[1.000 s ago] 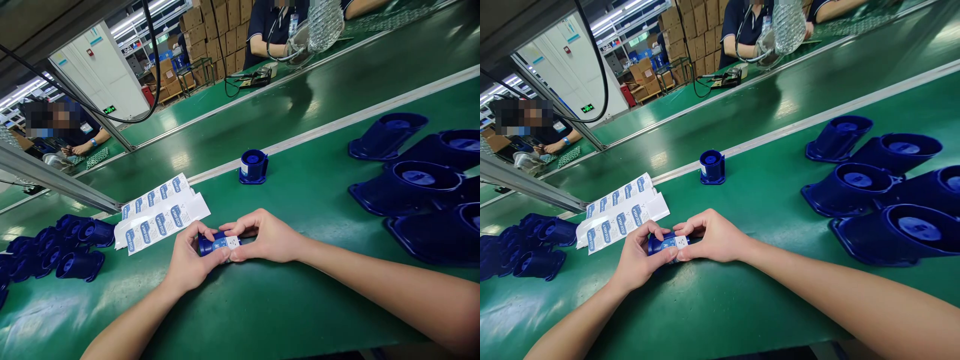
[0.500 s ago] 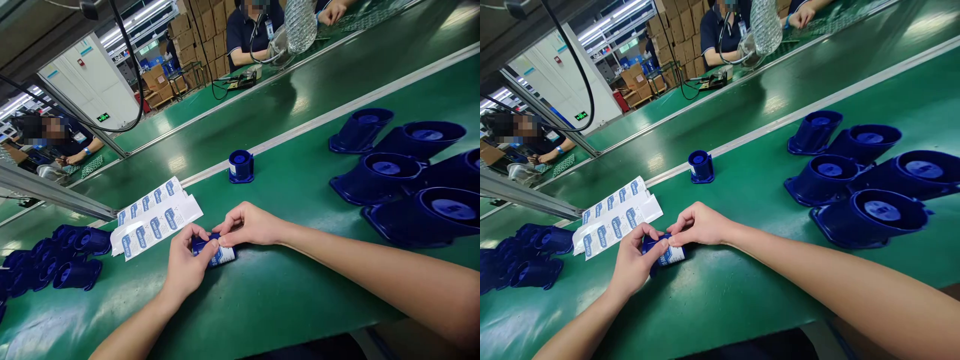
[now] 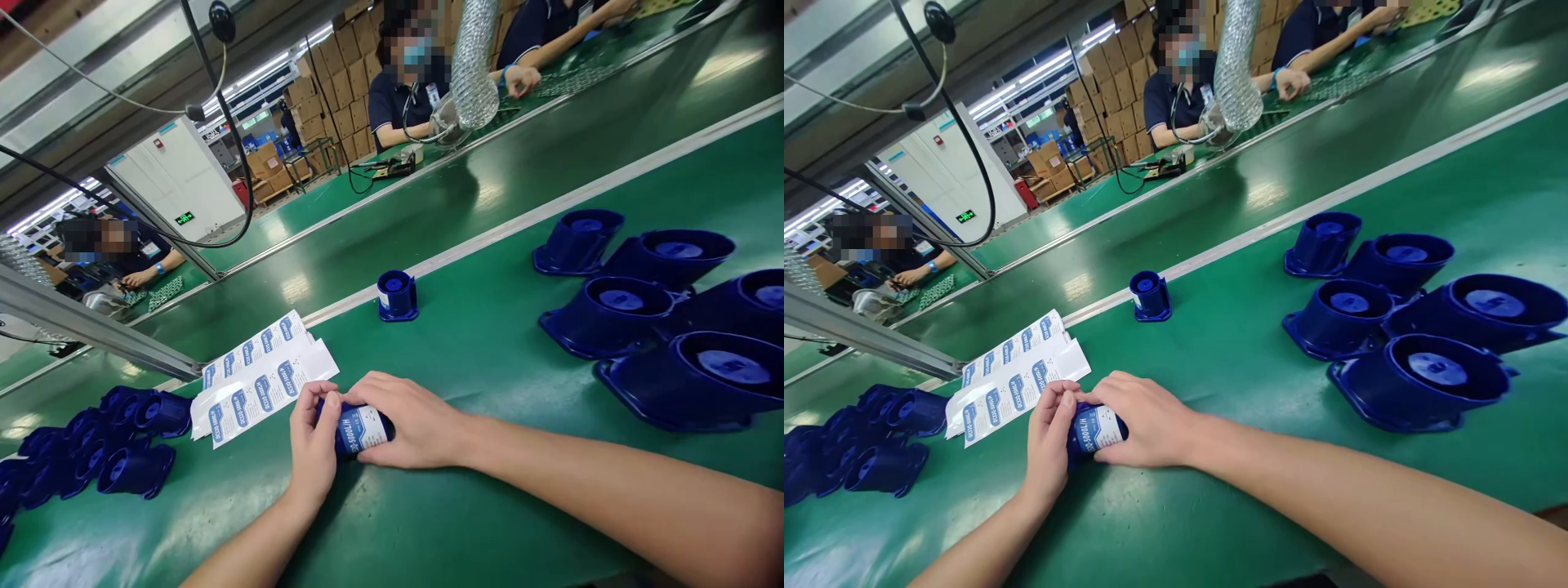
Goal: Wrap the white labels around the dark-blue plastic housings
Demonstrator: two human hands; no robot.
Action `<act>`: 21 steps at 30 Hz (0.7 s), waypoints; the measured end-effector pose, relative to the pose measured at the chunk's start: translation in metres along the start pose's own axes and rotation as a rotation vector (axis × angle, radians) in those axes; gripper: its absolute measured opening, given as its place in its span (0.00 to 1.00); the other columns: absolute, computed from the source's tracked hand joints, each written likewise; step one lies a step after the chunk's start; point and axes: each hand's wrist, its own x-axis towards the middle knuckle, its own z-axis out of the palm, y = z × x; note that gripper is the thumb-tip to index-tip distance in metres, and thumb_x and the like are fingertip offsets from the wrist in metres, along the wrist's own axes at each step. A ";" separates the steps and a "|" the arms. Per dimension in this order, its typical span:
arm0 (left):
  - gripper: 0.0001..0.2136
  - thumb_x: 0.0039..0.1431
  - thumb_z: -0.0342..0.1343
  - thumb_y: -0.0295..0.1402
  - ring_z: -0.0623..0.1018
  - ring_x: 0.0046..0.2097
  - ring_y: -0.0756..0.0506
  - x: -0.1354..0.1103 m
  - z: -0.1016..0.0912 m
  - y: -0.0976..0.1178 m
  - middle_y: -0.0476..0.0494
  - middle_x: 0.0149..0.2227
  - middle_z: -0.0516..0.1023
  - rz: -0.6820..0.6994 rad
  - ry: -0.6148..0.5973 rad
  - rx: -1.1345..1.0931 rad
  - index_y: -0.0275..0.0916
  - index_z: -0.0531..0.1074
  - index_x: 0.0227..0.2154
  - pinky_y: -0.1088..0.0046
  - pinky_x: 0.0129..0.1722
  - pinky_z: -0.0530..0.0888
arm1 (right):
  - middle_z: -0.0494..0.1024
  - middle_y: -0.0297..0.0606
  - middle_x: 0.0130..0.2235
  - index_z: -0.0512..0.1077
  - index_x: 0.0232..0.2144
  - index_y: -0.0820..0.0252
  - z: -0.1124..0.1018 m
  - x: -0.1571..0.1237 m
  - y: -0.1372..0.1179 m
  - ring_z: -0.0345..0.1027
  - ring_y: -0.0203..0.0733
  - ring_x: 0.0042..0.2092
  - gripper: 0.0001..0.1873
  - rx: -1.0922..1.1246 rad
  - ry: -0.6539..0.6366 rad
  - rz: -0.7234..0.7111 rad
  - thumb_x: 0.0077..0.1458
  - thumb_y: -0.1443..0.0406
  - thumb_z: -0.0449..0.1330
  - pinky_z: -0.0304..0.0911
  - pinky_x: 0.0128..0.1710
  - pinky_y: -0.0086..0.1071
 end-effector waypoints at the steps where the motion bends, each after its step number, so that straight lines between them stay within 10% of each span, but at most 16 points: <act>1: 0.21 0.64 0.62 0.54 0.75 0.40 0.44 -0.001 0.000 0.000 0.45 0.36 0.78 0.007 -0.003 0.006 0.39 0.73 0.41 0.70 0.43 0.71 | 0.82 0.44 0.44 0.78 0.48 0.62 0.004 0.000 -0.001 0.74 0.56 0.48 0.31 -0.005 0.028 0.018 0.40 0.63 0.78 0.68 0.48 0.46; 6: 0.22 0.63 0.63 0.55 0.75 0.39 0.45 -0.006 0.002 0.003 0.45 0.36 0.77 0.040 0.002 0.033 0.39 0.73 0.41 0.71 0.42 0.72 | 0.77 0.33 0.37 0.78 0.34 0.58 0.009 0.005 0.001 0.72 0.47 0.41 0.25 0.265 0.068 0.181 0.32 0.60 0.82 0.64 0.42 0.38; 12: 0.20 0.63 0.64 0.53 0.76 0.39 0.45 -0.010 0.003 0.004 0.45 0.36 0.78 0.072 -0.030 0.021 0.40 0.73 0.41 0.70 0.42 0.72 | 0.78 0.34 0.35 0.80 0.29 0.59 0.005 0.009 0.008 0.71 0.42 0.35 0.18 0.527 0.025 0.277 0.43 0.54 0.78 0.63 0.37 0.35; 21: 0.22 0.66 0.60 0.56 0.75 0.39 0.44 -0.004 0.000 0.000 0.46 0.36 0.76 0.043 -0.089 -0.049 0.40 0.73 0.44 0.68 0.44 0.71 | 0.84 0.40 0.35 0.83 0.32 0.59 -0.006 0.009 0.000 0.76 0.47 0.38 0.17 0.210 0.039 0.121 0.59 0.51 0.69 0.69 0.40 0.40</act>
